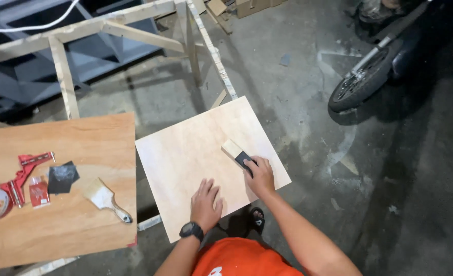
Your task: Sanding a plywood board and a small wooden block, then applying a liquid with a brush in a workshop.
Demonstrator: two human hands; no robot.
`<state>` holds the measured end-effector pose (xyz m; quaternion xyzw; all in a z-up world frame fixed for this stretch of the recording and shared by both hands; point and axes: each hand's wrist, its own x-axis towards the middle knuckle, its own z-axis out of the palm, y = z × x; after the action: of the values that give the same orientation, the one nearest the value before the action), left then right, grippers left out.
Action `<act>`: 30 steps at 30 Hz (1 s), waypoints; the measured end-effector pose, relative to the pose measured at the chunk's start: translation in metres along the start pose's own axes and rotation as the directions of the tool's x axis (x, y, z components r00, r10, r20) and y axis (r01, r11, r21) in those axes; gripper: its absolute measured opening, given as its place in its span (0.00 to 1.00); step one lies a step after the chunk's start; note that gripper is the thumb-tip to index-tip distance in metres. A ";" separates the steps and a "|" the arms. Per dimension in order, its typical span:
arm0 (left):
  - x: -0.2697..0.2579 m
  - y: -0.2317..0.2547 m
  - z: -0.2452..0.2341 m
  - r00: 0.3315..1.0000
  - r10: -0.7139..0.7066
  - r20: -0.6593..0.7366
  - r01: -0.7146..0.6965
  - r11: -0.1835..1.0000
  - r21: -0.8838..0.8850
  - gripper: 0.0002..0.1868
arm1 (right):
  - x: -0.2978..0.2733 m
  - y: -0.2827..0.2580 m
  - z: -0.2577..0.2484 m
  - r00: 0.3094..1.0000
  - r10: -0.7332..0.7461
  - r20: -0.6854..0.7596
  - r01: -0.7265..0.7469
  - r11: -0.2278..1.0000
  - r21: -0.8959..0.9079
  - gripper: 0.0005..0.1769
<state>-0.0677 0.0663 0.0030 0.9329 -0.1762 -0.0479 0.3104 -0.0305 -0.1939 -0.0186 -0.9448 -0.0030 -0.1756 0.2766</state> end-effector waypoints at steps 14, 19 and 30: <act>-0.049 -0.037 -0.072 0.985 -0.096 0.146 0.128 0.964 -0.232 0.19 | -0.004 -0.058 0.003 0.997 -0.018 -0.075 0.021 0.999 0.045 0.19; -0.071 -0.072 -0.063 0.943 -0.267 0.200 0.291 0.952 -0.099 0.20 | -0.017 -0.049 0.023 0.985 0.125 0.121 -0.120 0.992 -0.047 0.17; -0.092 -0.107 -0.160 0.707 -0.651 -0.276 0.600 0.759 -0.252 0.17 | -0.002 -0.117 0.001 0.415 0.475 0.776 -0.701 -0.377 0.606 0.07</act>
<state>-0.0894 0.2690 0.0658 0.9053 0.2126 0.0023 0.3677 -0.0440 -0.0936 0.0407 -0.3621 0.3661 0.1367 0.8463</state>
